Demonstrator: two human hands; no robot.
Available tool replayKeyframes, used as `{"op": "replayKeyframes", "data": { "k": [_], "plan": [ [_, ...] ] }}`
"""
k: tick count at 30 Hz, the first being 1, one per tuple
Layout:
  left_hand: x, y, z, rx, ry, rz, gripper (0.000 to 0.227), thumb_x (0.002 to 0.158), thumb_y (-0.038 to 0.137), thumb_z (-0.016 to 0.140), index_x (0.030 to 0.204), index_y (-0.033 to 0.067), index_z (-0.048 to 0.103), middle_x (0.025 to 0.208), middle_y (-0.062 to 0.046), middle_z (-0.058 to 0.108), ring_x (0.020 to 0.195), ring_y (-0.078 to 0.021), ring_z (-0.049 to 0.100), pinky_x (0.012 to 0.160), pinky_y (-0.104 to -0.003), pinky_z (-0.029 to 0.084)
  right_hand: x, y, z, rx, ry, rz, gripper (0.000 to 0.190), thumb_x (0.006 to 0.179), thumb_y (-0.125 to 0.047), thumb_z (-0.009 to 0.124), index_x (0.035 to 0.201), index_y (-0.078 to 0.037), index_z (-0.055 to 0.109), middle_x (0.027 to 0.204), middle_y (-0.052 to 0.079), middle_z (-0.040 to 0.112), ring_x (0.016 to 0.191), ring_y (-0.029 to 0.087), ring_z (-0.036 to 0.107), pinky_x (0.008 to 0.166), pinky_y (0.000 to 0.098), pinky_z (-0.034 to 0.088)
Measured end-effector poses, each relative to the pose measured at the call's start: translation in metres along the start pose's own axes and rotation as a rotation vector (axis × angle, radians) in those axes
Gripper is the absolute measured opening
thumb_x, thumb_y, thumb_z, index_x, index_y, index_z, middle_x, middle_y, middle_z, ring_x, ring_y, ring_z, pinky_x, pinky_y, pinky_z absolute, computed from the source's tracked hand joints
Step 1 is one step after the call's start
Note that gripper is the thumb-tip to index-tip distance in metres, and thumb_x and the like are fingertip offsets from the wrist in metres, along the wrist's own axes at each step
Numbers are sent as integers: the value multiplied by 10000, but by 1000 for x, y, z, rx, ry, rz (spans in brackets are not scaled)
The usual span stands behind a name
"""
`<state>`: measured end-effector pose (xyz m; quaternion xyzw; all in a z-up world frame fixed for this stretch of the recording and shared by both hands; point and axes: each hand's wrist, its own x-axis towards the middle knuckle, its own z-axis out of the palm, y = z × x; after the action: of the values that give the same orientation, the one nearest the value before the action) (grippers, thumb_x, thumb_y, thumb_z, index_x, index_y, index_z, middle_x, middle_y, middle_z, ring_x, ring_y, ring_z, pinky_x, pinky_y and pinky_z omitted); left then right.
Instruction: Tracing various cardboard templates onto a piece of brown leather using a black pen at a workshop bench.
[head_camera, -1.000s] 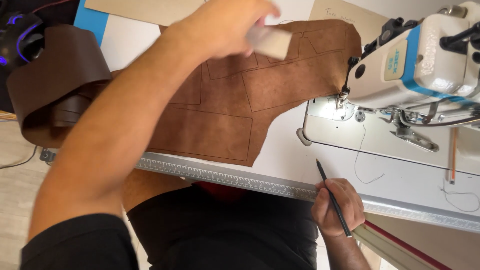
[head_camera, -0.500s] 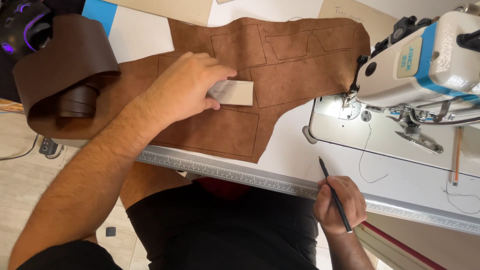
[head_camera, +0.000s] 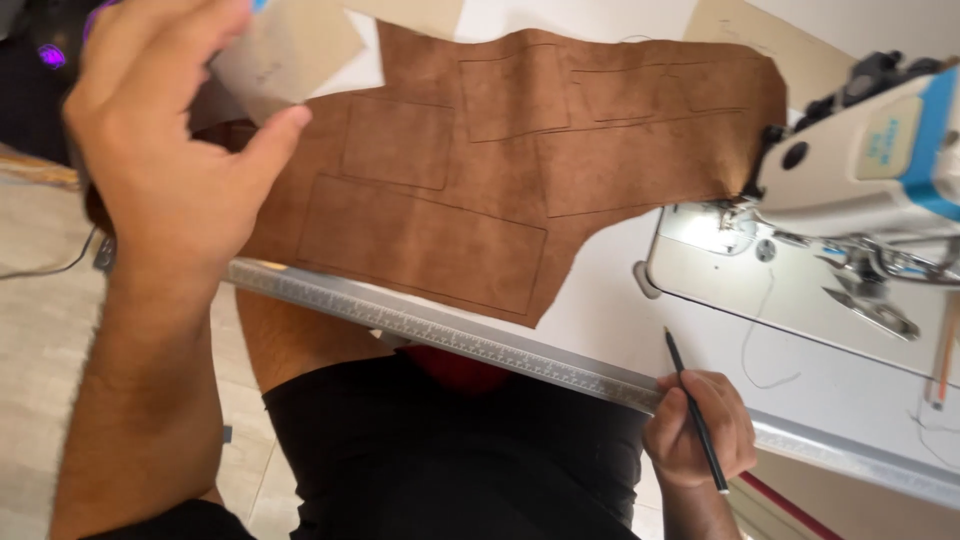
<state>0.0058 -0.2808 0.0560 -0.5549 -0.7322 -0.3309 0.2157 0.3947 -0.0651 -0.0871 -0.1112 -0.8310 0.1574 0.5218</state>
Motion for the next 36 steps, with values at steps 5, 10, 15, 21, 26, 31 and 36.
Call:
{"op": "replayKeyframes", "data": {
  "k": [5,10,15,21,26,31,36],
  "plan": [
    [-52,10,-18,-51,172,-178,571,965,-144,855,1459,-185,572,1301,-332,557,1145,-401,578,870,-453,507,3,-5,2,-25,4,-23,52,937,161,518,927,150,568,652,230,613,531,345,604,512,426,511],
    [-90,15,-13,-99,207,-360,619,860,-108,889,1403,-172,599,1240,-291,568,1098,-345,558,805,-389,516,11,-13,4,-30,-38,17,102,938,203,463,946,134,539,678,226,618,527,341,553,505,410,465],
    [-103,29,5,-73,90,-379,613,826,-5,844,1388,-104,621,1235,-245,529,1087,-352,574,941,-429,524,10,-9,8,-67,11,-52,205,889,273,451,976,120,556,670,198,645,475,292,528,460,372,411],
    [-113,41,24,-57,48,-392,576,788,76,819,1328,-56,667,1190,-186,561,1083,-332,575,910,-421,527,18,-17,4,-59,-55,-56,109,963,218,479,964,156,569,725,237,656,489,291,507,475,372,386],
    [-116,50,17,135,-1,-409,539,774,179,844,1268,23,694,1124,-105,585,1021,-286,602,694,-408,552,18,-21,7,-34,-56,-17,128,953,263,462,952,195,570,726,256,637,516,328,524,516,397,414],
    [-130,42,16,36,67,-438,573,762,108,807,1297,-36,658,1115,-158,546,987,-314,582,840,-430,529,38,-37,7,38,-167,101,112,1043,161,475,1046,157,586,874,244,678,664,306,633,643,380,502],
    [-119,46,-16,28,84,-324,615,781,44,700,1369,-99,590,1181,-256,515,1048,-409,571,904,-495,527,64,-58,26,26,-490,234,227,1033,-69,531,1226,-19,639,1252,160,661,1106,308,636,992,396,472]
  ]
}}
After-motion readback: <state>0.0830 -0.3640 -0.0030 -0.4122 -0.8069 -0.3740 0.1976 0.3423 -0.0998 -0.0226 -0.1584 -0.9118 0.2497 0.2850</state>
